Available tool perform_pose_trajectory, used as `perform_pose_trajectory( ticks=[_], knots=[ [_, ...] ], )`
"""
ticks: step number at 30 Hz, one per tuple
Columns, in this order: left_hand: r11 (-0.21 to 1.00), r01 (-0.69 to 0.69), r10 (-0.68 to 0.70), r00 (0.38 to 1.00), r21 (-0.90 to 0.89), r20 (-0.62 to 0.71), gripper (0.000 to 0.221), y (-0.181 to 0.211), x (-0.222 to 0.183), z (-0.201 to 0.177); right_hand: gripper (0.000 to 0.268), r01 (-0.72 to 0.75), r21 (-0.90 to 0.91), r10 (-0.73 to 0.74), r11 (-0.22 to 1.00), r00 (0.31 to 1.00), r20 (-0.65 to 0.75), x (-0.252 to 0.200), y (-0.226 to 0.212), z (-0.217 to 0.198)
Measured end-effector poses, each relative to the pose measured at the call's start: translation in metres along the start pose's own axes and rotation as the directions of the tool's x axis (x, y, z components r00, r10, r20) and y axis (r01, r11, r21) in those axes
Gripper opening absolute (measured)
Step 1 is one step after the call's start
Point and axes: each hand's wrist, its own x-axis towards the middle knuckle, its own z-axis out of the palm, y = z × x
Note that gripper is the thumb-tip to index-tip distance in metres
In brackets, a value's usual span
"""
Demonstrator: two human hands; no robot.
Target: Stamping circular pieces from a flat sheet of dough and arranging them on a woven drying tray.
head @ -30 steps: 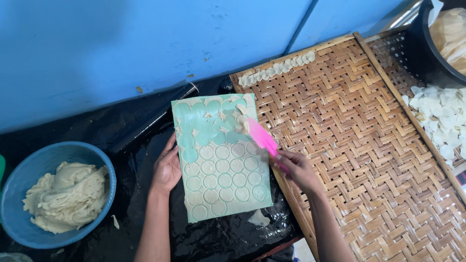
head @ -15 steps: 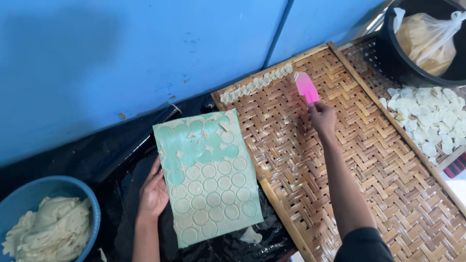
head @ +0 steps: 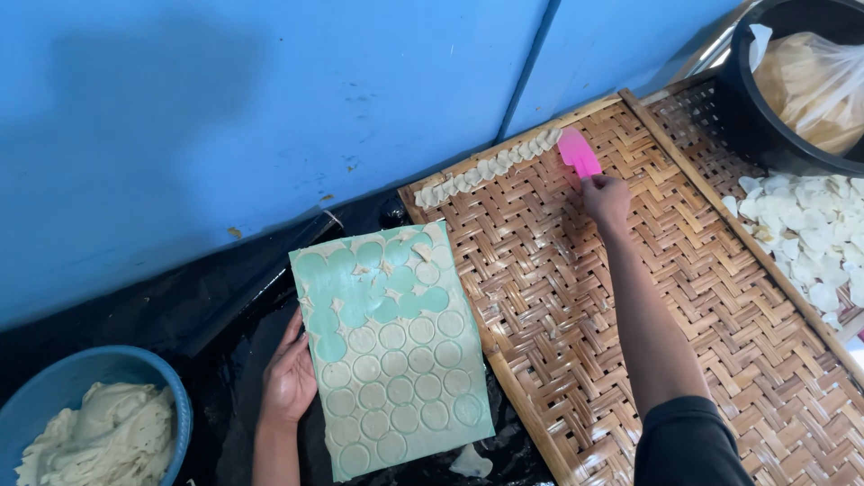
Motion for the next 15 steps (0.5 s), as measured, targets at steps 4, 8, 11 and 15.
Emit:
perform_pose_trajectory(
  ticks=[4,8,11,15],
  knots=[
    [1.000,0.010,-0.010,1.000,-0.003,0.000,0.060,0.001,0.000,0.002,0.030,0.148,-0.206,-0.165,0.967,0.984,-0.065,-0.018,-0.027,-0.015],
    [1.000,0.004,-0.004,1.000,0.002,0.010,0.060,0.000,0.002,-0.001,0.025,0.174,-0.427,-0.197,0.888,0.980,-0.009,-0.030,-0.055,-0.024],
    [1.000,0.004,-0.004,1.000,-0.002,0.014,0.060,0.000,0.001,-0.003,0.024,0.203,-0.539,-0.236,0.817,0.972,0.008,-0.039,-0.066,-0.026],
    [1.000,0.016,-0.016,0.999,-0.014,0.044,0.061,-0.001,0.003,-0.007,0.031,0.233,-0.564,-0.280,0.792,0.960,0.002,-0.055,-0.082,-0.038]
  ],
)
